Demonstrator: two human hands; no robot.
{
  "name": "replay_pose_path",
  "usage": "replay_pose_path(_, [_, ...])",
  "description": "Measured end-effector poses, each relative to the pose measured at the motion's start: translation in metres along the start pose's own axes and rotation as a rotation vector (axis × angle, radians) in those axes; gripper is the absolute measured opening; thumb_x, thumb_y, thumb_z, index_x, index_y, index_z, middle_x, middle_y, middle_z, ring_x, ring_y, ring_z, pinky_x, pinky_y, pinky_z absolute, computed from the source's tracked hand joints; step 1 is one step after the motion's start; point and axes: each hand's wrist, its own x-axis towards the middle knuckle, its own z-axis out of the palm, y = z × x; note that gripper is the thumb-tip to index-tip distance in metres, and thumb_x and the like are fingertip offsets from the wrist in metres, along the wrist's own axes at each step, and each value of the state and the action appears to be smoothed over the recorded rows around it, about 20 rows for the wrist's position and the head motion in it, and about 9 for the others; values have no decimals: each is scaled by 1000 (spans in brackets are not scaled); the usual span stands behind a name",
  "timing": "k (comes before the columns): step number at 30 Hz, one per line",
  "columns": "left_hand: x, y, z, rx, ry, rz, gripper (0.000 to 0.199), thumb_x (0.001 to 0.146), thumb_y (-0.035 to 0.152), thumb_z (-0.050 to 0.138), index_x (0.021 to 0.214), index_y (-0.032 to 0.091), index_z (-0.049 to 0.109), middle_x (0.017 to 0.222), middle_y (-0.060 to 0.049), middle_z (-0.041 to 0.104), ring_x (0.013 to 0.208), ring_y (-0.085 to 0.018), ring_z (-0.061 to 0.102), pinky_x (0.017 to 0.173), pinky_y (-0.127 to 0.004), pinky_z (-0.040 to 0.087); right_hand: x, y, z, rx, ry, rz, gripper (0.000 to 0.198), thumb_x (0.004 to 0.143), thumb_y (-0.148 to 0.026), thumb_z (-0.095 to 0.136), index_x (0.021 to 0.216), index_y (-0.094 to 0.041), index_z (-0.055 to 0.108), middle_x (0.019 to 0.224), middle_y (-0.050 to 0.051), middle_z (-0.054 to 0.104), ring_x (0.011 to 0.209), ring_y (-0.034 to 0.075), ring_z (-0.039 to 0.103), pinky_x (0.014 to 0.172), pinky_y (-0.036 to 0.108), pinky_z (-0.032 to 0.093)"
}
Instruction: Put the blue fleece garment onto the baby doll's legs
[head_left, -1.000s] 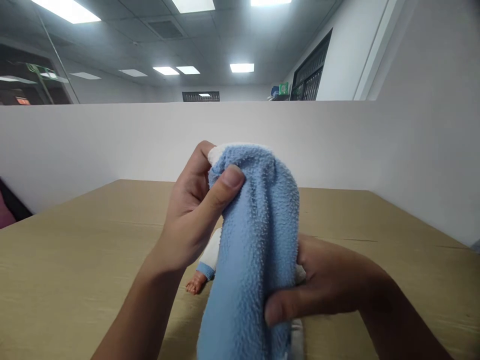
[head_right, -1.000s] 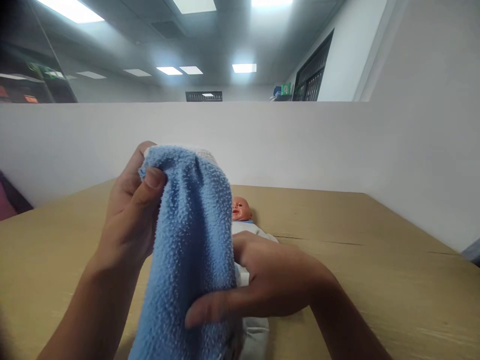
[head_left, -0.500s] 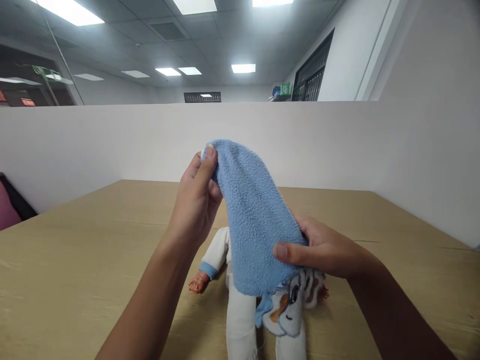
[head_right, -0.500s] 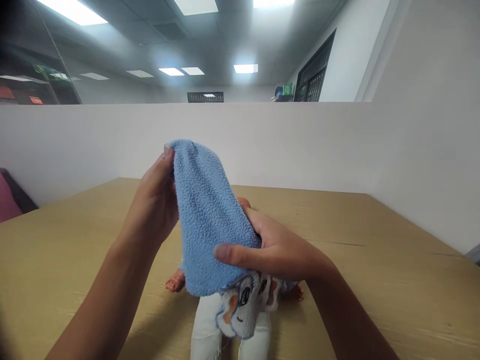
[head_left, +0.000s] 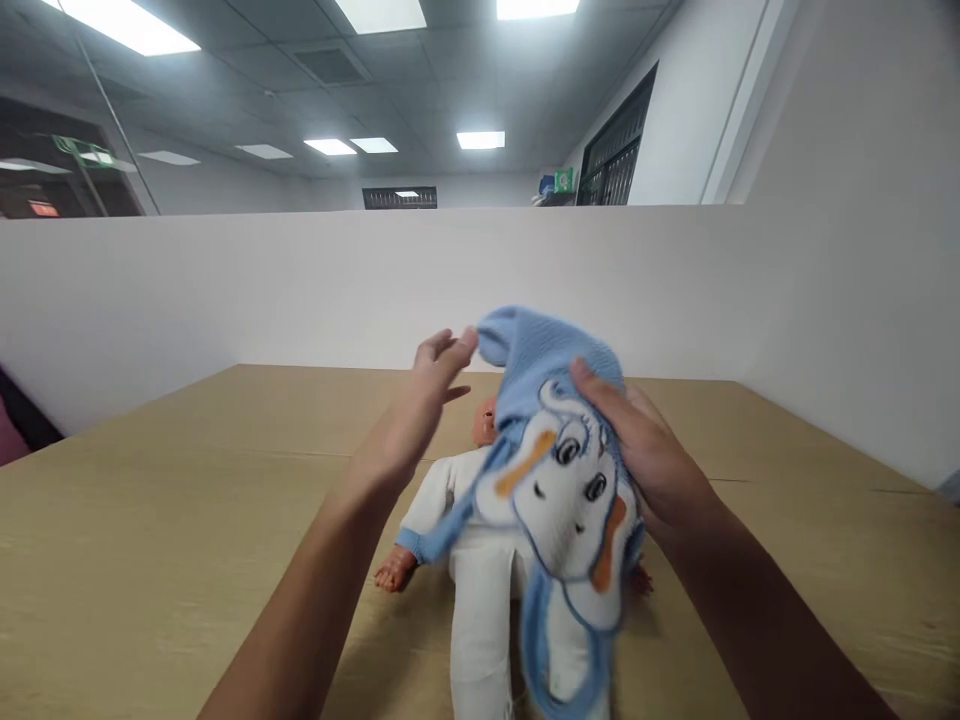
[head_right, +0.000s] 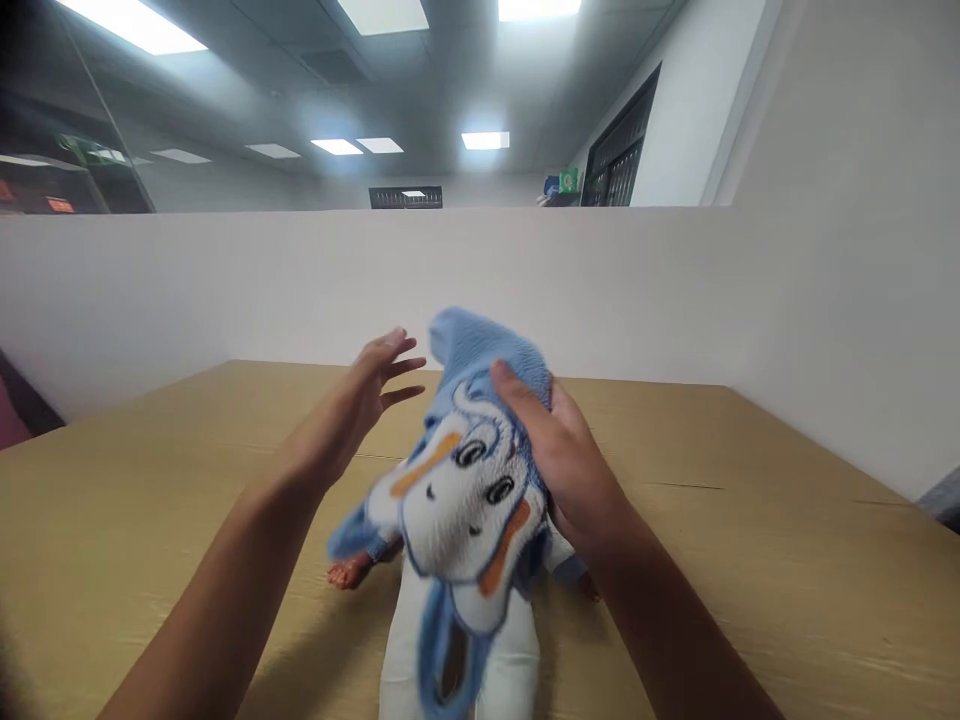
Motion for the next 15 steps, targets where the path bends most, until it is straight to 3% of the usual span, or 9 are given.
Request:
replay_pose_path(3, [-14,11,9,76,-48,-38,60,95,69,61,138,28,54,159,-14,47,146,-35,49,111,-47,48,8,4,3,90,113,-181,42,91,-54,79,122,-29,70,131,4,77,122,30,72,102,46,63])
replay_pose_path(7, [-28,22,14,223,89,78,51,95,67,63,123,25,55,129,-11,61,128,-29,56,109,-44,45,14,5,4,176,120,-291,36,94,-42,76,129,-32,69,146,0,69,140,29,61,112,50,58])
replay_pose_path(9, [-31,21,14,369,97,101,49,91,67,68,114,24,59,119,-9,64,119,-30,57,107,-45,44,13,4,7,216,111,-298,37,95,-40,75,131,-35,69,148,-1,68,141,30,60,112,52,58])
replay_pose_path(12, [-32,17,14,468,-22,60,50,89,67,71,114,24,65,122,-10,66,120,-32,57,105,-47,45,9,2,12,230,81,-277,34,95,-43,74,128,-36,70,146,0,69,138,32,62,110,56,59])
replay_pose_path(15, [-27,12,15,308,-135,-7,50,91,65,70,120,24,65,119,-10,69,111,-30,65,94,-42,53,4,1,20,229,54,-256,32,95,-44,73,126,-33,73,139,2,74,135,33,65,111,58,59])
